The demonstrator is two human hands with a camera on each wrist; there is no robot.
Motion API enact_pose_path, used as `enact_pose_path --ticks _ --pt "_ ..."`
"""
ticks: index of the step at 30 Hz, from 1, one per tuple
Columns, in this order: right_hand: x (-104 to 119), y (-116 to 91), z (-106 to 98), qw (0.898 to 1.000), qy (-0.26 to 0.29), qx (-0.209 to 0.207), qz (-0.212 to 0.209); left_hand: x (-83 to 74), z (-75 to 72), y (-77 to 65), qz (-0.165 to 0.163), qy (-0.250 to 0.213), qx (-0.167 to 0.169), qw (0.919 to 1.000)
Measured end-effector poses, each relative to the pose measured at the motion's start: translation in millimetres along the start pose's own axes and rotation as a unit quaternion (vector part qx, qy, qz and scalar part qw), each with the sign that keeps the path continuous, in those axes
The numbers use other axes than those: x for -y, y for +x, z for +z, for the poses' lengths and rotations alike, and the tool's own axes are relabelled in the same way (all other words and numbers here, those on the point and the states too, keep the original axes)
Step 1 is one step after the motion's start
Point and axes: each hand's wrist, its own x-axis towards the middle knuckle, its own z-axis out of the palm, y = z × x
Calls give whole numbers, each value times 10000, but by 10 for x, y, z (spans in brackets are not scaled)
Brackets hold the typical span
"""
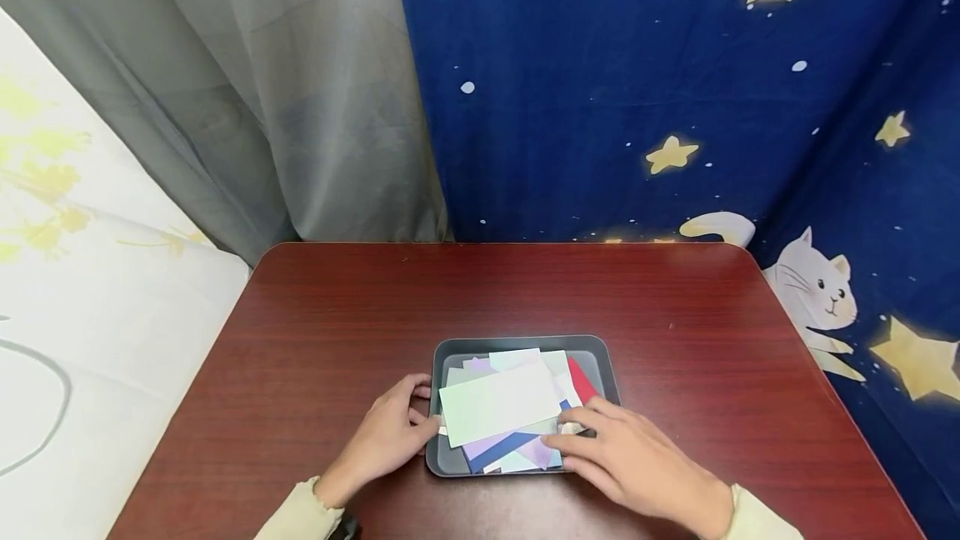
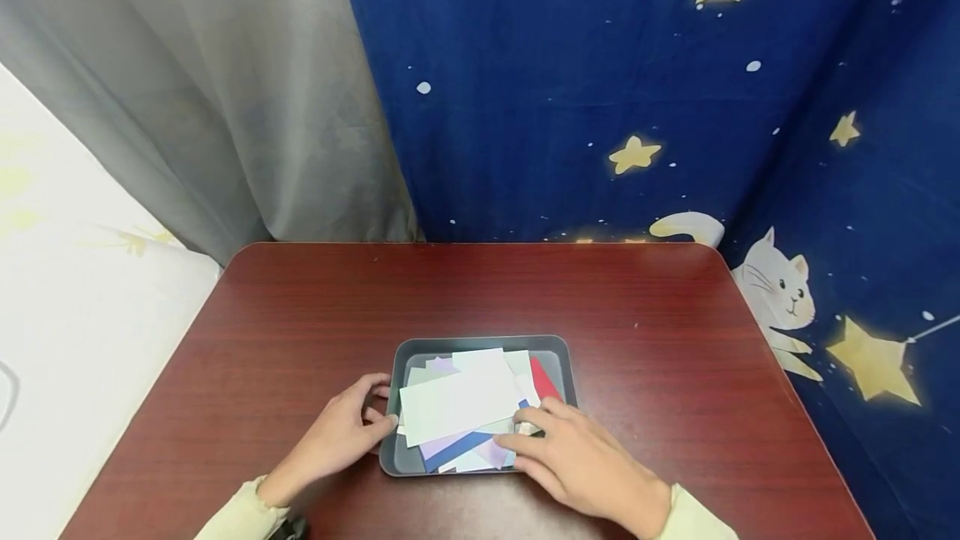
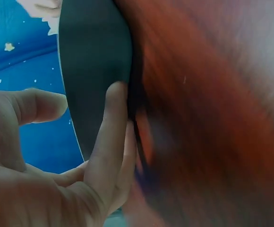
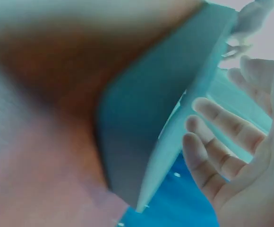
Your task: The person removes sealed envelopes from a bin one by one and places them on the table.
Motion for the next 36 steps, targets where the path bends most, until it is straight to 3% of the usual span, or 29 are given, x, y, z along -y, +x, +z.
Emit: enact_pose_path --ticks 4,8,16,24,36 --pt "-116 214 -68 9989 -179 -277 -325 42 27 92 50 629 -192 9978" --pt "-219 417 -75 9990 -344 -31 -292 88 52 125 51 869 -212 9960" --pt "-324 740 46 9962 -579 619 -218 80 30 92 166 379 13 9991" --pt "-318 888 205 9884 -604 1377 -208 38 43 25 276 145 31 9995" --pt "-328 925 281 9886 -595 1343 -343 -32 36 3 363 68 -302 9989"
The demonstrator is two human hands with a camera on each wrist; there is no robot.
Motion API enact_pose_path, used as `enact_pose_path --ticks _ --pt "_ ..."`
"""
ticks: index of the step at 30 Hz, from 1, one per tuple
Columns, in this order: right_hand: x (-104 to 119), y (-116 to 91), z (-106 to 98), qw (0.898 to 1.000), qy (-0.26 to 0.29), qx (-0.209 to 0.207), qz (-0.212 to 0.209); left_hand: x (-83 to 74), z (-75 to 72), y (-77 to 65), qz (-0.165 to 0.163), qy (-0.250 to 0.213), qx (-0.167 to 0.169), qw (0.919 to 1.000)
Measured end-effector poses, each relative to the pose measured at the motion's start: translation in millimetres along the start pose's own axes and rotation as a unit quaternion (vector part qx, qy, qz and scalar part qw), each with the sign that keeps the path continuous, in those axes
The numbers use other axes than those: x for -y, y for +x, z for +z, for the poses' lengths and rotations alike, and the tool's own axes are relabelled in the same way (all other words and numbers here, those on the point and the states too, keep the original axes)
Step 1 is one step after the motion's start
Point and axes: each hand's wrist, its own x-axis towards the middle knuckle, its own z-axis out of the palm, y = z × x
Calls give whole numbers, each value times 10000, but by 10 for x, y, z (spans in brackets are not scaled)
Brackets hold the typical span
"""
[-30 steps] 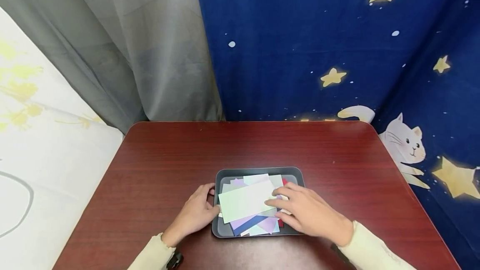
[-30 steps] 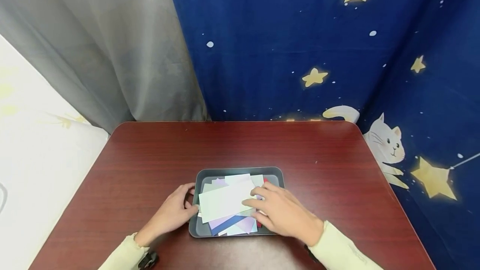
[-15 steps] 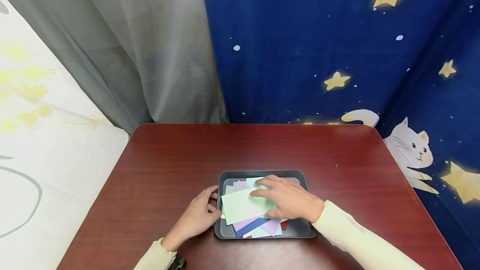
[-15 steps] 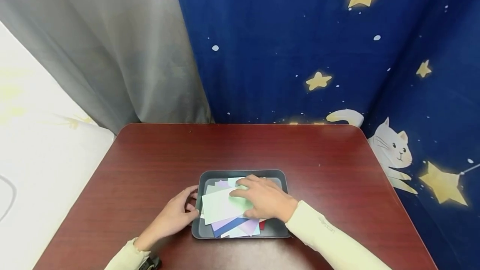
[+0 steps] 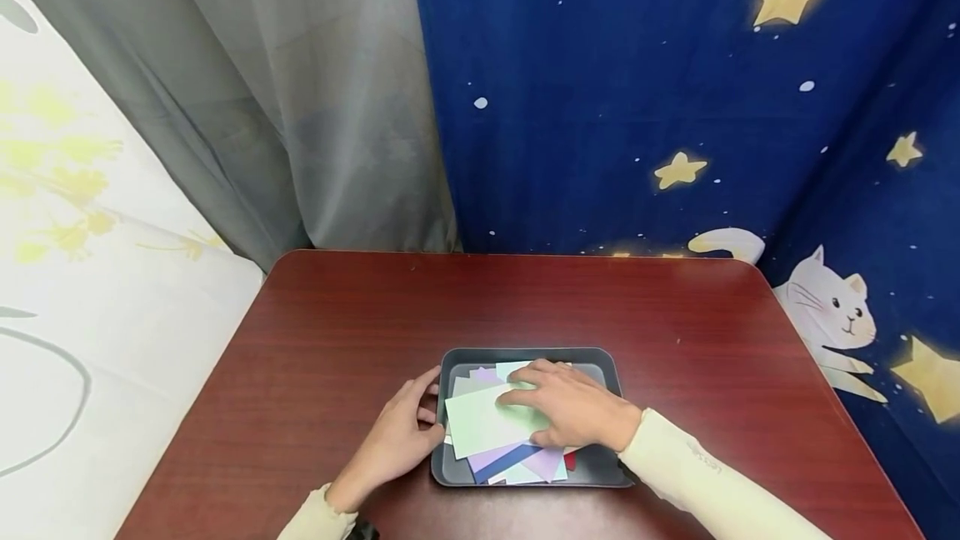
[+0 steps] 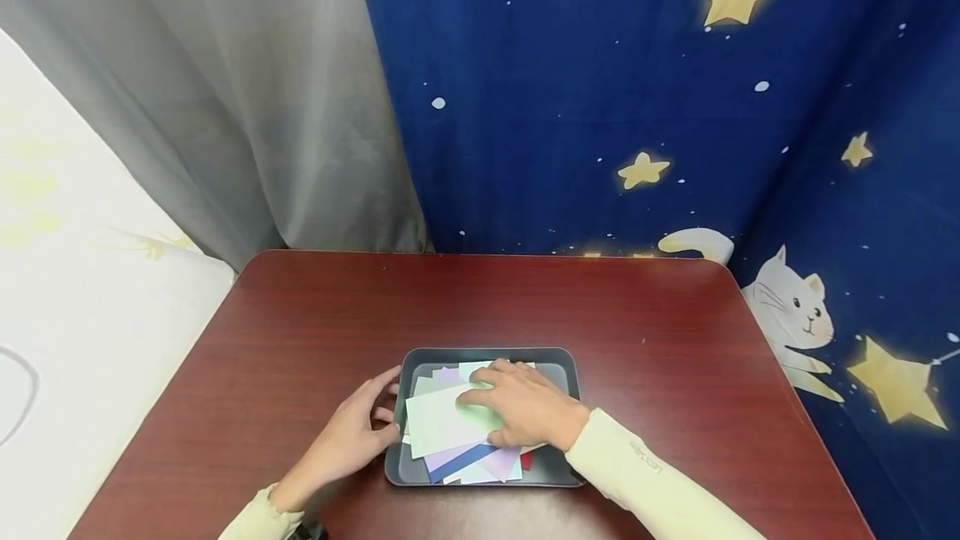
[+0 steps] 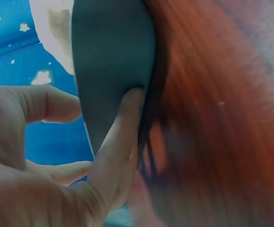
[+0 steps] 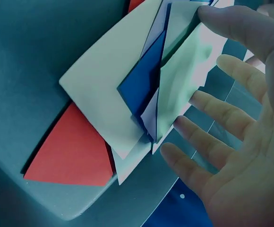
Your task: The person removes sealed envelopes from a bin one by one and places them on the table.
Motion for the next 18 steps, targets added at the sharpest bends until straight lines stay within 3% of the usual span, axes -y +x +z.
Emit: enact_pose_path --ticks 5,18 --pt "23 -5 11 10000 1 21 -10 7 7 15 52 31 -40 10000" --pt "5 11 11 9997 -144 -101 -157 126 -11 17 -91 -412 363 9985"
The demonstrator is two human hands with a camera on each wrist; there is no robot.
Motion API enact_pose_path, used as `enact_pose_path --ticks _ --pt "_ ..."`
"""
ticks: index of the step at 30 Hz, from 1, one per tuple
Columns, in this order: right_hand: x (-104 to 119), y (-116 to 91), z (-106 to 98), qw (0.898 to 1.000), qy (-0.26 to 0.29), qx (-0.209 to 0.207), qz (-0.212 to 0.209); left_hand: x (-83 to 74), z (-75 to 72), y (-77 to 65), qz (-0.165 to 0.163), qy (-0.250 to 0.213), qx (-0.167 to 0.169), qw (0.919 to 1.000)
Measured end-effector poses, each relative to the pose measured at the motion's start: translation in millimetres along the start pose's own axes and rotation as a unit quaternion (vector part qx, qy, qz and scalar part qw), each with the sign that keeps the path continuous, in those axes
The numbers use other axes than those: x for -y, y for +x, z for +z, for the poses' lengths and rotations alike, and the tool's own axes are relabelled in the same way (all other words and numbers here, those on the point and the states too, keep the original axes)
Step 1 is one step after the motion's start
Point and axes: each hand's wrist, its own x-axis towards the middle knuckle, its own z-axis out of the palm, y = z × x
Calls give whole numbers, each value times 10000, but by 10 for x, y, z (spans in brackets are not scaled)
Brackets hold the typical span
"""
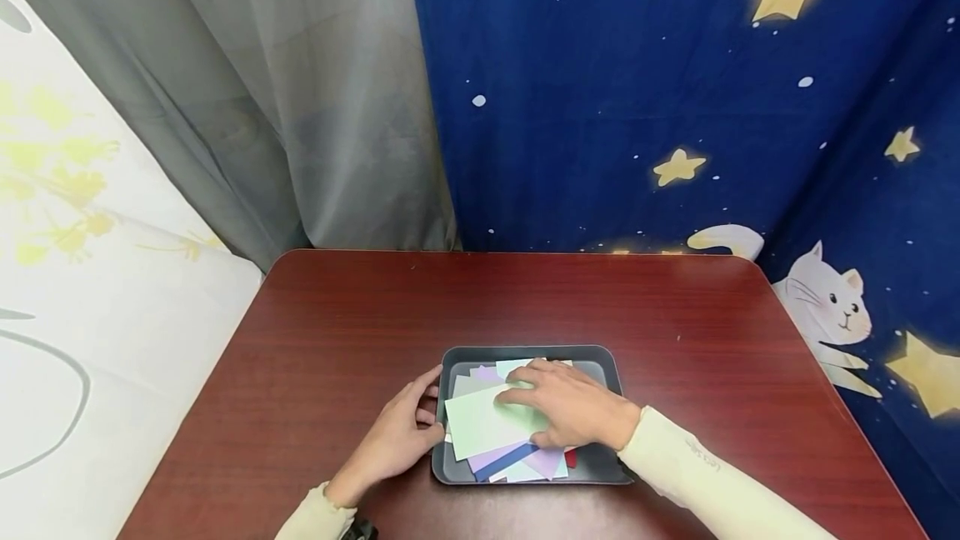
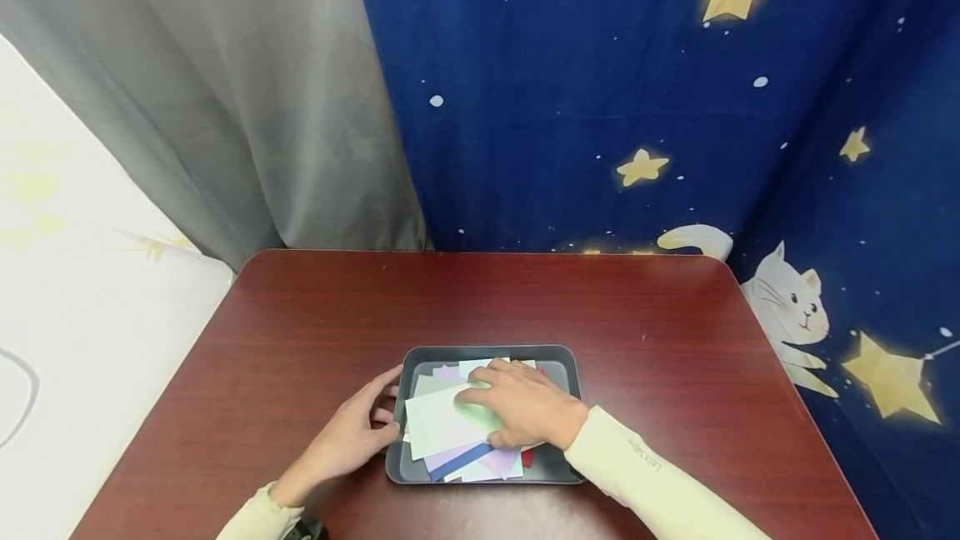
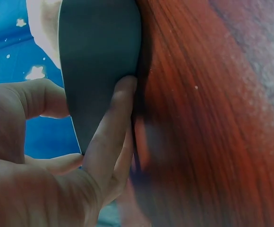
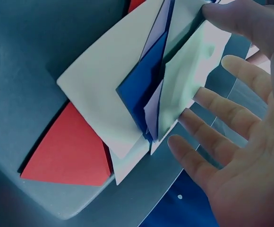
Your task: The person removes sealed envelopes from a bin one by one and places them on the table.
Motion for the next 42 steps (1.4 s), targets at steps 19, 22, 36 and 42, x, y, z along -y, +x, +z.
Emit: enact_pose_path --ticks 19,22,36,42 --pt "14 -33 -66 9999 59 -157 33 42 9 -6 -17 -24 -120 9999" --pt "14 -44 -55 9999 -11 -168 38 42 12 -5 -1 -21 -134 9999" --pt "-28 -82 -82 9999 -7 -64 77 28 18 -22 -55 -14 -85 9999" --pt "-80 -103 -116 9998 10 -137 114 29 16 -8 -67 20 -64 10000"
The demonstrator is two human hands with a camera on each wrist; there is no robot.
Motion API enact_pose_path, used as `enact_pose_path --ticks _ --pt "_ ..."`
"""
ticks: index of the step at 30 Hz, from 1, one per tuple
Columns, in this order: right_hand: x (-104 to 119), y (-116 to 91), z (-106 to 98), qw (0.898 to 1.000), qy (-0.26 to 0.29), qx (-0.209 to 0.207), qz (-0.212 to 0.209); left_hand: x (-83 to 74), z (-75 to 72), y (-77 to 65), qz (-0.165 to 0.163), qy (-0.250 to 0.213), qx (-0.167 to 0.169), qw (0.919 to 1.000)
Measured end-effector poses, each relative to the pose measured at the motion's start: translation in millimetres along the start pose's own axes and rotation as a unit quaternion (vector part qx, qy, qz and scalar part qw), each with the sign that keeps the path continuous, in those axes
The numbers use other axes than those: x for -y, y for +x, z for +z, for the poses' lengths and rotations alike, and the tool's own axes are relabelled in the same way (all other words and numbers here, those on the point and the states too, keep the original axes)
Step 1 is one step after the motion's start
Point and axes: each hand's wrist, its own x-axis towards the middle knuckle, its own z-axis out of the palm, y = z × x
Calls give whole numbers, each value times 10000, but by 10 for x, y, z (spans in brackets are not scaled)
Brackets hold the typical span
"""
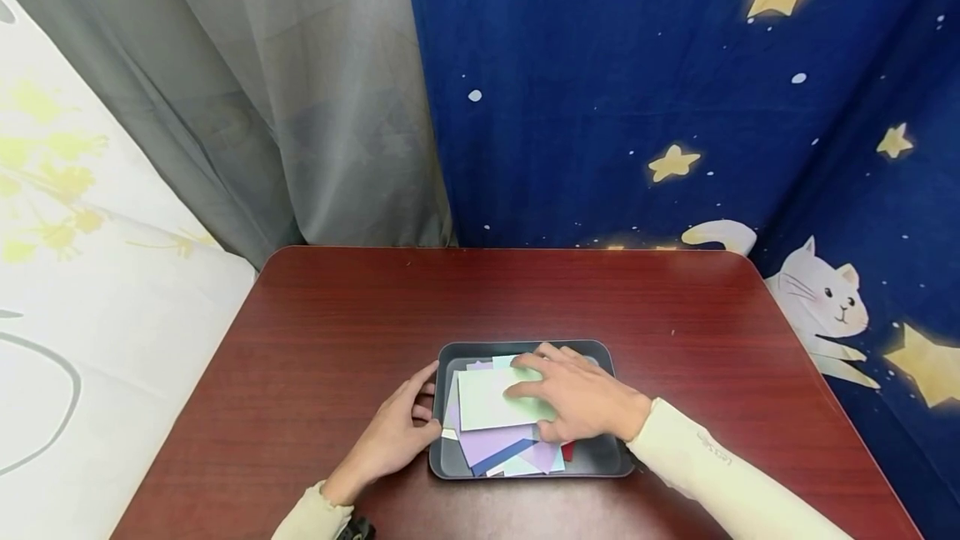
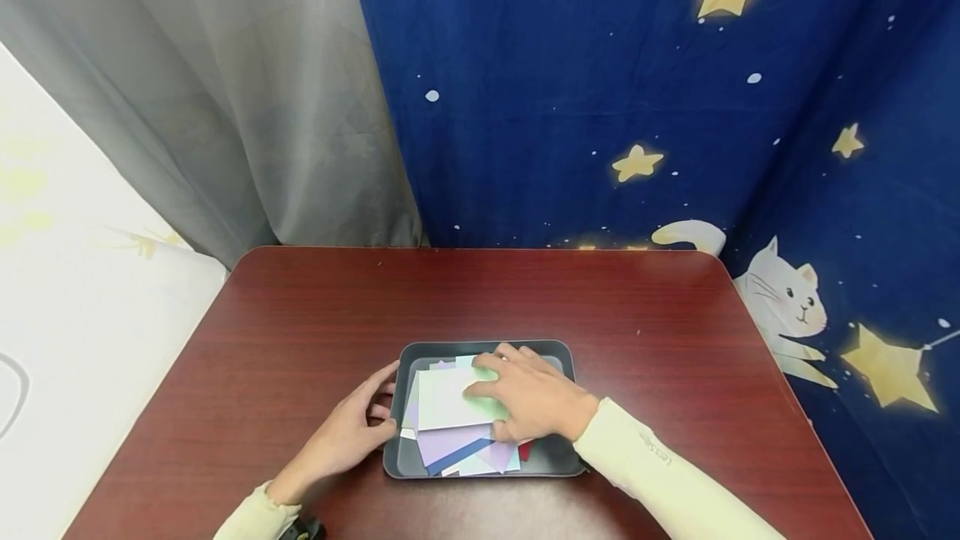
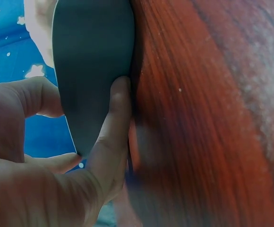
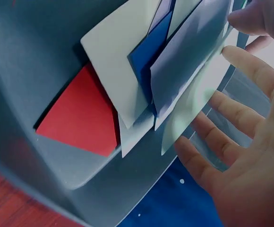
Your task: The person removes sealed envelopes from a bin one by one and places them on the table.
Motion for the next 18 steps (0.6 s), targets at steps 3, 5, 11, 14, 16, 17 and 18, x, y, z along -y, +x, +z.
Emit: enact_pose_path --ticks 3,5,11,14,16,17,18 --pt "-31 -5 -18 9999 -2 -148 -42 5 2 0 7 -6 -2 10000" --pt "-57 -14 -37 9997 -14 -235 -44 2 1 3 7 -13 9 10000" --pt "-131 -57 -92 9993 21 -351 107 -3 -4 5 -1 -24 53 10000" --pt "-174 -83 -121 9989 61 -432 198 -5 -7 8 1 -3 56 10000" --pt "-205 -101 -135 9985 59 -479 246 -6 -9 8 -2 0 64 10000" --pt "-220 -108 -141 9984 58 -495 268 -6 -9 7 -3 -2 66 10000" --pt "-235 -115 -146 9983 55 -509 294 -6 -9 7 -7 -6 74 10000"
